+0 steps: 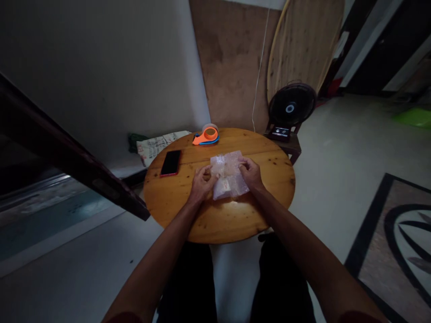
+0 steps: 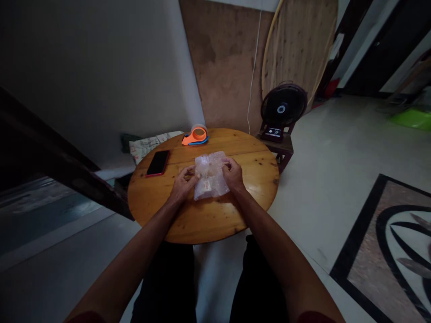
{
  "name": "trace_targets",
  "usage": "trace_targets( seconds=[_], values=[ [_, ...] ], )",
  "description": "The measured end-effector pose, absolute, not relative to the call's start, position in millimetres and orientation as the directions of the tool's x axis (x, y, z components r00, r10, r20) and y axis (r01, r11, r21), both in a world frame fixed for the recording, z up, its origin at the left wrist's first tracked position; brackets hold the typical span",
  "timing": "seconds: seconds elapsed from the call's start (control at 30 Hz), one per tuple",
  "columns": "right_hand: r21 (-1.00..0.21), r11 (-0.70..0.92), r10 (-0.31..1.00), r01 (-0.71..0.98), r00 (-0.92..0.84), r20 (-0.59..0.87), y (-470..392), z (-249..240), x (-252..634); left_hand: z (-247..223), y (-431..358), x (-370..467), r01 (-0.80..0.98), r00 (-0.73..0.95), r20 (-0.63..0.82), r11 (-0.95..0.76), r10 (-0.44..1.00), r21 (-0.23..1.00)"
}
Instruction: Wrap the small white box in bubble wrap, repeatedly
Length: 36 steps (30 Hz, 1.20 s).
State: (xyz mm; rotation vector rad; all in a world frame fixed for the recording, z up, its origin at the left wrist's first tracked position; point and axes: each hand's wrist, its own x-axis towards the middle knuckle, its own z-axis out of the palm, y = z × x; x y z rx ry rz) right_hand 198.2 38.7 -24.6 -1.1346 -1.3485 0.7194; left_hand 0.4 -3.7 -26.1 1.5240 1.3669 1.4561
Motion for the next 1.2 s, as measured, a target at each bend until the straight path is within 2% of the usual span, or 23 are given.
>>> trace_targets(
  seconds=[0.07, 0.27, 0.4, 0.5, 0.63, 0.73, 1.0, 1.2],
  values=[
    [-0.917, 0.344, 0.917, 0.202, 0.137, 0.374, 37.3, -23.6, 196.7, -24.6, -6.5, -0.5, 0.32, -0.132, 0.346, -0.29, 0.929, 0.902],
    [-0.933, 0.325, 0.931, 0.156, 0.122, 0.345, 33.2, -20.0, 194.7, -24.4, -11.1, 1.7, 0.385, -0.025, 0.245, -0.217, 0.969, 0.897],
    [-0.94, 0.301, 0.93, 0.158, 0.17, 0.326, 34.1, -20.1, 195.3, -24.8, -8.7, 1.6, 0.267, -0.016, 0.2, -0.188, 0.98, 0.945],
    [-0.947, 0.27, 0.924, 0.175, 0.23, 0.306, 36.4, -22.5, 196.8, -25.5, -5.3, -1.1, 0.19, -0.116, 0.207, -0.183, 0.972, 0.965],
    [-0.955, 0.205, 0.917, 0.214, 0.298, 0.264, 39.2, -26.4, 198.9, -28.5, 0.6, -10.2, 0.189, -0.329, 0.223, -0.168, 0.918, 0.968],
    [-0.941, 0.207, 0.903, 0.268, 0.317, 0.289, 41.0, -29.3, 200.3, -33.3, 6.2, -18.3, 0.188, -0.43, 0.208, -0.138, 0.879, 0.972],
    [-0.868, 0.22, 0.904, 0.446, 0.241, 0.353, 48.4, -38.6, 205.8, -38.9, 14.3, -24.5, 0.11, -0.5, 0.129, -0.084, 0.857, 0.99],
    [-0.822, 0.23, 0.894, 0.522, 0.221, 0.39, 51.9, -44.9, 208.5, -37.7, 16.1, -26.7, 0.188, -0.519, 0.17, -0.083, 0.838, 0.979]
  ],
)
